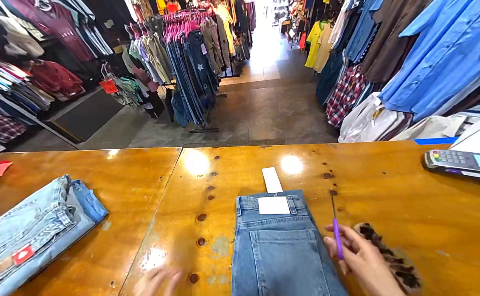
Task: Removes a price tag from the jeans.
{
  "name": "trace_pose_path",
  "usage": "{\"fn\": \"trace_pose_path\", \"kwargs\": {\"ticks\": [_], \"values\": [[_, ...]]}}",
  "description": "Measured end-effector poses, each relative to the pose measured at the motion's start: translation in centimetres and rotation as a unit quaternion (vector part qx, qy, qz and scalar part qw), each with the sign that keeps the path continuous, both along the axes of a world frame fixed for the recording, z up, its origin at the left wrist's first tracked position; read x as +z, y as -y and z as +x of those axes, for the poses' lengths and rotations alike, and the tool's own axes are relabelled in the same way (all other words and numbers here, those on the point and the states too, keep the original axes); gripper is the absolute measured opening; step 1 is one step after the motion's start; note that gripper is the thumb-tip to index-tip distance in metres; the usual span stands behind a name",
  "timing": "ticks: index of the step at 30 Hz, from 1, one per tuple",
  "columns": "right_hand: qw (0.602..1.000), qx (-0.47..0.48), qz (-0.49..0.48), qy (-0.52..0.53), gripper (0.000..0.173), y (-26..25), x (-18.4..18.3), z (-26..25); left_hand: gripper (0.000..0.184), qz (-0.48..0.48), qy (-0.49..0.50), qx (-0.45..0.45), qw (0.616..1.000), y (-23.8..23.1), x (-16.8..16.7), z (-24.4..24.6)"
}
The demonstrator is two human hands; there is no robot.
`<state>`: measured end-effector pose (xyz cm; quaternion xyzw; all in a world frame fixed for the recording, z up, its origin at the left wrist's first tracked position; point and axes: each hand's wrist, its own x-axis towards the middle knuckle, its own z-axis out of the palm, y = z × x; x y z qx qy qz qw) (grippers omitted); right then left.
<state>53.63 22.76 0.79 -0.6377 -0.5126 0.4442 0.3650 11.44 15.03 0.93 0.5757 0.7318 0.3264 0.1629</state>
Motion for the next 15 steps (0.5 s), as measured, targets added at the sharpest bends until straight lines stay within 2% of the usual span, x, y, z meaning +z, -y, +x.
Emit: {"fn": "trace_pose_path", "kwargs": {"ticks": [2,3,6,10,15], "values": [[0.997,0.012,-0.04,-0.064,0.033,2.2,-0.5,-1.3,0.013,0.069,0.031,-0.124,0.989,-7.4,-0.5,7.0],[0.994,0.027,-0.056,-0.09,0.033,3.1,-1.0,-1.7,0.009,0.074,0.041,-0.171,0.982,-10.4,-1.0,9.3],[0.987,0.062,-0.067,-0.132,0.036,5.2,-3.4,-2.4,0.015,-0.001,0.025,-0.264,0.964,-16.6,-2.0,12.2],[0.988,0.041,-0.046,-0.145,0.035,5.9,-4.7,-2.5,0.017,-0.115,-0.042,-0.33,0.936,-19.4,-0.9,13.7],[0.98,0.027,-0.07,-0.184,0.033,5.6,-5.0,-2.5,0.012,-0.092,-0.06,-0.305,0.946,-19.3,-1.2,13.8]]}}
